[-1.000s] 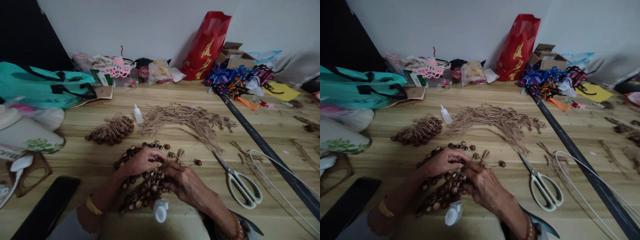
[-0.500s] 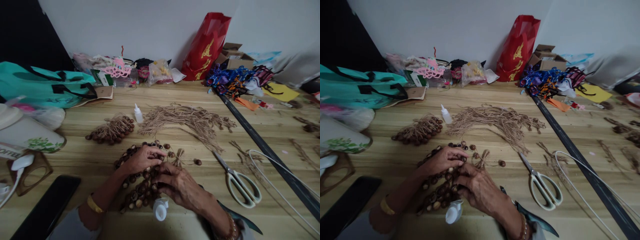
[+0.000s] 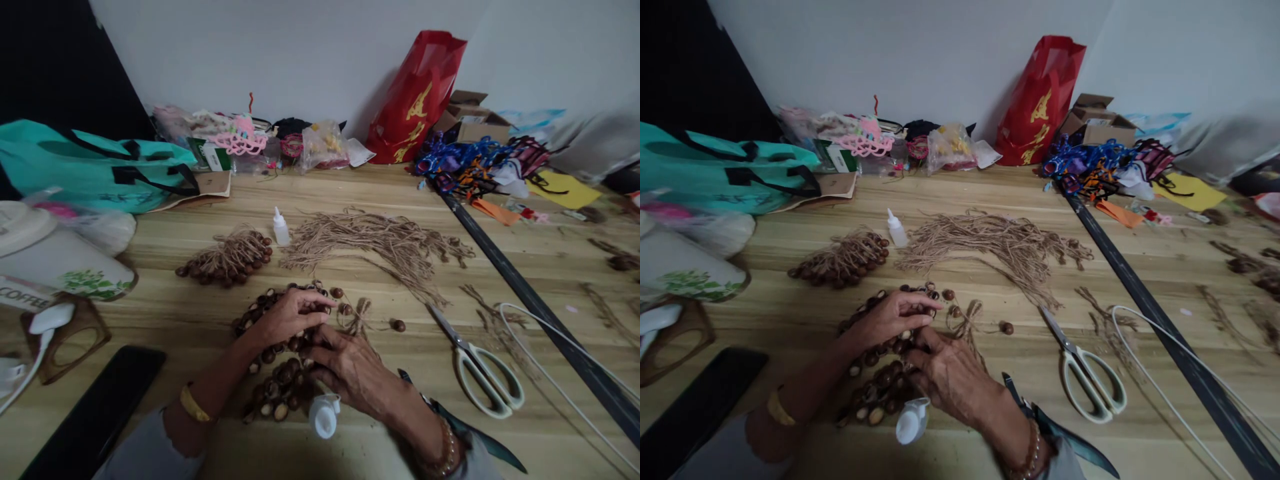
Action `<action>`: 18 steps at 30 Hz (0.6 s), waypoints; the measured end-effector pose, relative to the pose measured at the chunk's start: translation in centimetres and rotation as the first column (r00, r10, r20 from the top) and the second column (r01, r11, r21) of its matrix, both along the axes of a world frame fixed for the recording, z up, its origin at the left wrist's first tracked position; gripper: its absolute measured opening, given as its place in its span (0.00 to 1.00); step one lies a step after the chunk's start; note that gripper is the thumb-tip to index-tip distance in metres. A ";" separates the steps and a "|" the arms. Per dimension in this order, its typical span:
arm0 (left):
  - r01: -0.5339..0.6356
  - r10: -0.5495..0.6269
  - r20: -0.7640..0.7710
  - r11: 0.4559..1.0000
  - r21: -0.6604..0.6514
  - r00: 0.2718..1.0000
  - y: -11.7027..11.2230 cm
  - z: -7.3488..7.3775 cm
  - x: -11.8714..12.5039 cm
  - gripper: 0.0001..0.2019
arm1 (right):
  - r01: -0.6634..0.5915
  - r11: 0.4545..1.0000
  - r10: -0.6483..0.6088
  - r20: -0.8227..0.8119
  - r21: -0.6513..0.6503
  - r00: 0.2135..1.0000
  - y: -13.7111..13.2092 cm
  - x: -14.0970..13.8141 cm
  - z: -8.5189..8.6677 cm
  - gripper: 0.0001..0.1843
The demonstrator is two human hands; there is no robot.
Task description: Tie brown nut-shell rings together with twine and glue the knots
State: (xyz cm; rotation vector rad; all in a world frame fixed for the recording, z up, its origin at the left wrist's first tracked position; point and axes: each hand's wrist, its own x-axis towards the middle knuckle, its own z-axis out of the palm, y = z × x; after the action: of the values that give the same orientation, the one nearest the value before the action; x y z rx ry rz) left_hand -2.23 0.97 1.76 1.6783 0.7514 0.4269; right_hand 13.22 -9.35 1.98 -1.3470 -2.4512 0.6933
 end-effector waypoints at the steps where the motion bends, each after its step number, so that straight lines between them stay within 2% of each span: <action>1: -0.014 0.014 0.002 1.000 0.009 1.000 0.0 0.1 0.0 0.16 | -0.004 1.000 0.004 -0.029 -0.004 1.000 0.0 0.0 0.0 0.14; 7: -0.034 0.033 0.020 0.998 0.054 0.999 0.3 0.2 -0.2 0.15 | -0.088 0.996 0.091 -0.143 0.030 0.986 0.8 0.3 0.2 0.15; 12: -0.086 0.082 0.097 0.996 0.029 0.992 0.5 0.2 -0.4 0.14 | -0.270 0.962 0.271 -0.178 0.032 0.946 2.8 -0.1 1.5 0.14; 16: -0.118 0.123 0.129 0.992 -0.041 0.984 0.6 0.3 -0.5 0.15 | -0.483 0.876 0.471 -0.213 -0.002 0.856 4.3 -1.5 3.4 0.12; 18: -0.132 0.139 0.130 0.989 -0.061 0.982 0.7 0.2 -0.6 0.15 | -0.619 0.786 0.604 -0.214 -0.003 0.768 4.7 -2.6 4.2 0.10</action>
State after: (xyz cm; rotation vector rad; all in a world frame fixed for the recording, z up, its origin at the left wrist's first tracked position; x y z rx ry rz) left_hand -2.85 1.71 2.01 1.5384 0.7729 0.6046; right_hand 10.58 -4.67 6.15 -0.4158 -2.7044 1.0099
